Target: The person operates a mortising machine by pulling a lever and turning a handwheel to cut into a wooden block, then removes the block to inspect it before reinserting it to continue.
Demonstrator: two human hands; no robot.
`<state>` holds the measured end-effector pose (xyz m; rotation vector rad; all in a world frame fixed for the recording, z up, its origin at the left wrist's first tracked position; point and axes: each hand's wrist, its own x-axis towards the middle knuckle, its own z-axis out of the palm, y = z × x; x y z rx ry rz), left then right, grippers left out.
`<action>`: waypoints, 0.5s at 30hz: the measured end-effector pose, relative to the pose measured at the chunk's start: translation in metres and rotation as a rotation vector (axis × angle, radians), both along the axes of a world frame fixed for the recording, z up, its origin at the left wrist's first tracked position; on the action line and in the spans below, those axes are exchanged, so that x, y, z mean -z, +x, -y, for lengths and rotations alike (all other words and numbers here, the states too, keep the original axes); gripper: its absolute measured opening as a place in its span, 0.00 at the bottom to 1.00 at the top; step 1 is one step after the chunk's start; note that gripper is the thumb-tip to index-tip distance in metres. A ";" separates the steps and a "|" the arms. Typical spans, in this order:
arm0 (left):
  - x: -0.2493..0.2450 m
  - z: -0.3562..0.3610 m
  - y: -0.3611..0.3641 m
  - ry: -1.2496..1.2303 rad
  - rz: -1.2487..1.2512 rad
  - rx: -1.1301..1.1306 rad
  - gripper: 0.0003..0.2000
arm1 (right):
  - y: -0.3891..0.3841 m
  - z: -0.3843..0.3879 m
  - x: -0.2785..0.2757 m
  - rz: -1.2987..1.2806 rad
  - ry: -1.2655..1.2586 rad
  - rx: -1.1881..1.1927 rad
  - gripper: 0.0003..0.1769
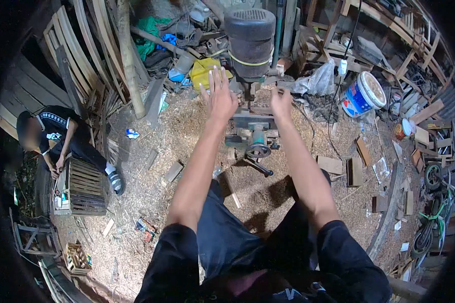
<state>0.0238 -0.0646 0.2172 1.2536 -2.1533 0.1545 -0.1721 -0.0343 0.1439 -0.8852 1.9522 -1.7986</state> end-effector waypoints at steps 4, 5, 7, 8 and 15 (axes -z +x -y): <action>-0.011 0.018 0.000 0.070 0.134 -0.034 0.41 | -0.002 0.003 -0.058 -0.192 -0.157 0.005 0.21; -0.011 0.022 -0.001 0.072 0.148 -0.049 0.40 | -0.001 0.000 -0.071 -0.186 -0.130 -0.005 0.21; -0.010 0.024 -0.001 0.086 0.184 -0.078 0.40 | -0.001 -0.005 -0.083 -0.186 -0.121 -0.003 0.20; -0.009 0.023 -0.002 0.095 0.208 -0.093 0.40 | -0.003 -0.006 -0.079 -0.157 -0.097 -0.013 0.20; -0.014 0.029 -0.011 0.065 0.263 -0.146 0.40 | -0.019 0.013 -0.035 -0.276 -0.037 0.007 0.21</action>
